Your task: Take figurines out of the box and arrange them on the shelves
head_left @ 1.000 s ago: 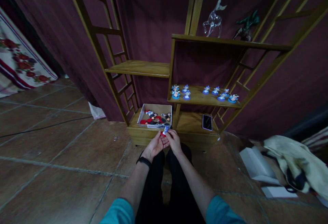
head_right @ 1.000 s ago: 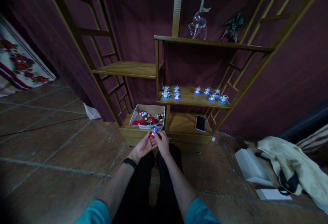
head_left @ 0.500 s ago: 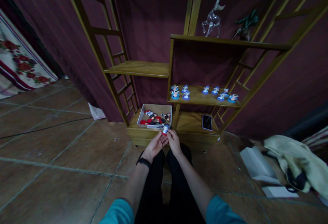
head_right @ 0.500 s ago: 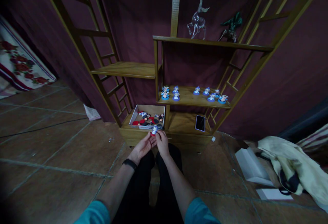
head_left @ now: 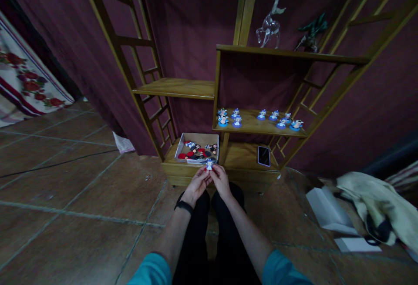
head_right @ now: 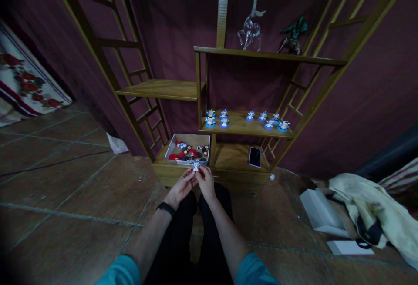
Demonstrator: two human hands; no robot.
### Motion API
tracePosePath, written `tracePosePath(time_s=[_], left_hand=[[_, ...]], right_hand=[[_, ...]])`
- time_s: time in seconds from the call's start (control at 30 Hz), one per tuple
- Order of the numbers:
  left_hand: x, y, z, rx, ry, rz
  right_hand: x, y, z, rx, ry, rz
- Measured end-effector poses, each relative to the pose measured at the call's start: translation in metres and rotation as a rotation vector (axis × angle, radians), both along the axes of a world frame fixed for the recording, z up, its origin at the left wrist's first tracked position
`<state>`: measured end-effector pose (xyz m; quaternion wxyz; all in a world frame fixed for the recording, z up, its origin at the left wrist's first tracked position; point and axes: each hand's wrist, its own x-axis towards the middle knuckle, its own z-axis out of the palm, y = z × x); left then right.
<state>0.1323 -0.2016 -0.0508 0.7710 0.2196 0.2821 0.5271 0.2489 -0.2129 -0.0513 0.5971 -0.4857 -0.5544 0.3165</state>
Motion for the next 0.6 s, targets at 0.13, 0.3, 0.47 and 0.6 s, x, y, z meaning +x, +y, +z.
tracePosePath(time_s=[0.13,0.3,0.47,0.6], left_hand=[[0.0003,0.0003,-0.0001,-0.002,-0.006,-0.012],[-0.0016,0.0010,-0.0024,-0.005,-0.052,-0.039],[-0.0007,0.0013,-0.0014,-0.011,-0.038,-0.019],[0.0013,0.0002,0.0018,0.000,-0.008,-0.002]], right_hand=[[0.0009,0.0001,-0.0004,0.000,-0.009,0.015],[0.0012,0.0018,-0.0038,-0.005,-0.002,-0.001],[0.0002,0.0003,-0.0017,-0.026,0.013,-0.018],[-0.0002,-0.0013,0.0009,-0.037,0.002,-0.010]])
